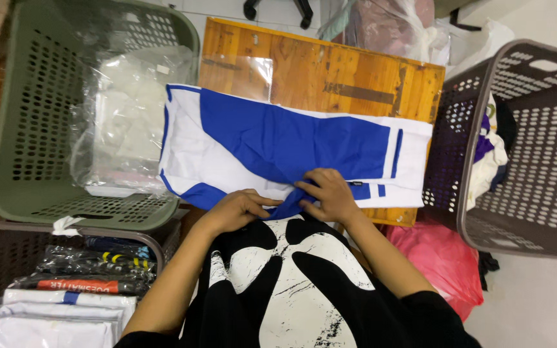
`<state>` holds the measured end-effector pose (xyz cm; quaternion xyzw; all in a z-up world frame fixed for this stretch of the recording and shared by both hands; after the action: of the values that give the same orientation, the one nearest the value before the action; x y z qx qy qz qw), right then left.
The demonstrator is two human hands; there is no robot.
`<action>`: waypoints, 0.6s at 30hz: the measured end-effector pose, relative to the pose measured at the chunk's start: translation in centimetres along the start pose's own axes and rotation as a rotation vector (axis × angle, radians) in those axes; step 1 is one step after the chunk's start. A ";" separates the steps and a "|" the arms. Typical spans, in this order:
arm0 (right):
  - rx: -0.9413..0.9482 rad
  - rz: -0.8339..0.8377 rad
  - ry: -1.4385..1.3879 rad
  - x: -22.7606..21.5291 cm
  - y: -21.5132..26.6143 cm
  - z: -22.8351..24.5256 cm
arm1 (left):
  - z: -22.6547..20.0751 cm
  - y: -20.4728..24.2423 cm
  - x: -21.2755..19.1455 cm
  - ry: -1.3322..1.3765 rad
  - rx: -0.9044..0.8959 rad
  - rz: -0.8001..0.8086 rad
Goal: The person folds a white and blue shirt on a wooden table, places it inside a clear plastic bag, seals the bag, and puts the packaged shirt into a basket.
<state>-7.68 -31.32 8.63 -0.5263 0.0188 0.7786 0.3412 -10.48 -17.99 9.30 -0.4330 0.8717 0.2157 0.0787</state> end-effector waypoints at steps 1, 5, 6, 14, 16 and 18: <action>0.011 0.004 0.002 -0.2 0.0 0.1 | 0.0 0.1 0.1 0.006 0.002 0.010; 0.042 0.162 -0.105 -0.4 0.1 0.9 | 0.5 0.2 0.0 0.073 0.018 0.035; 0.021 0.171 -0.138 -0.8 -0.1 1.5 | 0.9 0.1 -0.6 0.140 -0.002 0.003; 0.422 0.700 0.194 -0.5 6.0 -2.9 | 4.1 -1.3 0.6 0.121 -0.155 0.037; 0.466 0.802 0.302 -0.4 6.6 -4.2 | 4.9 -1.8 1.5 0.063 -0.164 0.076; 0.595 0.888 0.485 -1.7 6.8 -5.6 | 5.4 -1.9 1.0 0.137 -0.187 0.039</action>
<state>-6.48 -39.58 5.32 -0.5125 0.5330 0.6656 0.1013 -9.88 -17.35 3.59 -0.4349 0.8594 0.2676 -0.0261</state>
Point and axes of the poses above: each hand's wrist, its own y-axis away from the middle knuckle, its own x-axis out of the palm, z = x × y, the point moved 9 cm from there along -y, towards the middle knuckle, and after that the axes turned 8 degrees about -x, right-handed, at the moved point
